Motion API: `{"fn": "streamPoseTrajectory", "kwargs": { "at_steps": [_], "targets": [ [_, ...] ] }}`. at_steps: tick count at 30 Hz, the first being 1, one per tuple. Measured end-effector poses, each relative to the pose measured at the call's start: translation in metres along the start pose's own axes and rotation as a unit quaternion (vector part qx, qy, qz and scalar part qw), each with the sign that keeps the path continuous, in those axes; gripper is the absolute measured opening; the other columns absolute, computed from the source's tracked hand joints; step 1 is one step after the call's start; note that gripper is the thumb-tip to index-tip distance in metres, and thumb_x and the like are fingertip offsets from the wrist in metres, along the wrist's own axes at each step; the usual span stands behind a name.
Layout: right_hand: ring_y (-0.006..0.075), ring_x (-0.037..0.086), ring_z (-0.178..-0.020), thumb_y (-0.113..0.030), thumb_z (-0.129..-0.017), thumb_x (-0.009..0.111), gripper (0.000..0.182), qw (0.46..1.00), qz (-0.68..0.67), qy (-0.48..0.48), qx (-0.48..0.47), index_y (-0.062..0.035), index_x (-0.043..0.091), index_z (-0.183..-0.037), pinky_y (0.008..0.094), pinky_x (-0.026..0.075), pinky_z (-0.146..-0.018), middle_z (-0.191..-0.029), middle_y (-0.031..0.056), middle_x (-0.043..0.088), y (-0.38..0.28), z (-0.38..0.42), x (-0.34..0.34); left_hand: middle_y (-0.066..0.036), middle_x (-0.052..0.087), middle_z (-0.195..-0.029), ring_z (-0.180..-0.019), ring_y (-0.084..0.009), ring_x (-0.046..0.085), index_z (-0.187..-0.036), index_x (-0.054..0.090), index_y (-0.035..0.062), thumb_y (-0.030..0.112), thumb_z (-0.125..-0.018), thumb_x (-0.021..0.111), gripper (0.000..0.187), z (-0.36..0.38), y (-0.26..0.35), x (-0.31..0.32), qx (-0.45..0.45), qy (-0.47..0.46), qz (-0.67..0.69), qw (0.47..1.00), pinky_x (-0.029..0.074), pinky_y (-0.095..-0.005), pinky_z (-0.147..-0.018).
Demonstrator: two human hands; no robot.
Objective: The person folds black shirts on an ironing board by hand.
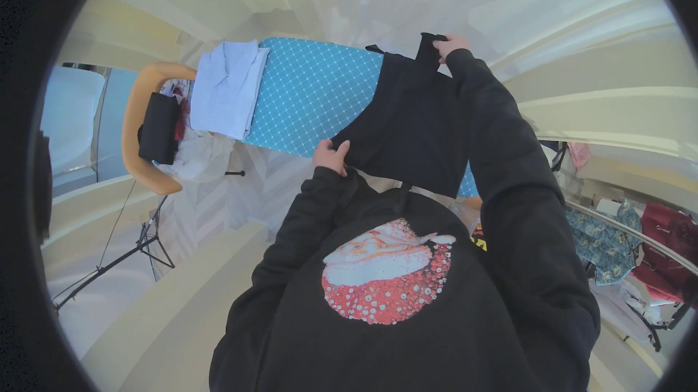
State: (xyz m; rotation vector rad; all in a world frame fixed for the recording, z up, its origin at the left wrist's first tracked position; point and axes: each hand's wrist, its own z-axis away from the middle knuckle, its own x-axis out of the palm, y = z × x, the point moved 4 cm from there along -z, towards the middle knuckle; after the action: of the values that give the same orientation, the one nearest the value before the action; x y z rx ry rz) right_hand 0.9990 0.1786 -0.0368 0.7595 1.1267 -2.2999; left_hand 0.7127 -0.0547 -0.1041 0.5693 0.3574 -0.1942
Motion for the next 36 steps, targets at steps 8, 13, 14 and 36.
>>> {"fn": "streamPoseTrajectory", "kwargs": {
  "at_steps": [8,13,14,36],
  "targets": [
    [0.0243,0.051,-0.102,-0.033,-0.071,0.059,0.048,0.993,0.044,0.083,-0.07,-0.0075,0.054,-0.111,0.0319,0.038,-0.088,-0.109,0.0092,0.056,-0.005,0.006,-0.024,-0.006,0.047,-0.069,-0.049,-0.0154,0.055,-0.077,0.043,0.0096,0.021,-0.085,0.052,0.016,0.004,-0.021,-0.004,0.112,0.055,0.12,0.985,0.043,-0.0231,-0.05],
    [0.0175,0.049,-0.067,-0.02,-0.068,0.059,0.014,0.986,-0.004,0.115,-0.117,-0.0114,0.051,-0.077,0.0289,0.038,-0.065,-0.074,0.0037,0.054,-0.004,-0.008,-0.012,-0.006,0.055,-0.073,-0.055,-0.0145,0.057,-0.087,0.047,0.0089,0.023,-0.086,0.051,0.015,0.014,-0.041,-0.009,0.06,0.063,0.142,0.986,0.047,-0.0206,-0.058],
    [0.0171,0.05,-0.065,-0.02,-0.068,0.059,0.013,0.987,-0.001,0.115,-0.115,-0.0119,0.051,-0.076,0.0283,0.039,-0.063,-0.072,0.0034,0.055,-0.005,-0.01,-0.008,-0.005,0.056,-0.074,-0.056,-0.0144,0.058,-0.088,0.048,0.0089,0.024,-0.086,0.051,0.015,0.014,-0.042,-0.011,0.051,0.064,0.134,0.988,0.048,-0.0205,-0.06],
    [0.0274,0.046,-0.113,-0.044,-0.081,0.046,0.056,0.982,0.138,0.092,-0.089,-0.0064,0.046,-0.122,0.036,0.035,-0.096,-0.122,0.0121,0.049,-0.003,-0.047,0.015,-0.006,0.02,-0.142,-0.133,-0.027,0.01,-0.133,0.032,0.0155,0.049,-0.087,0.035,0.057,0.035,0.02,0.04,0.486,-0.021,-0.501,0.715,0.005,-0.0446,-0.107]
  ]
}}
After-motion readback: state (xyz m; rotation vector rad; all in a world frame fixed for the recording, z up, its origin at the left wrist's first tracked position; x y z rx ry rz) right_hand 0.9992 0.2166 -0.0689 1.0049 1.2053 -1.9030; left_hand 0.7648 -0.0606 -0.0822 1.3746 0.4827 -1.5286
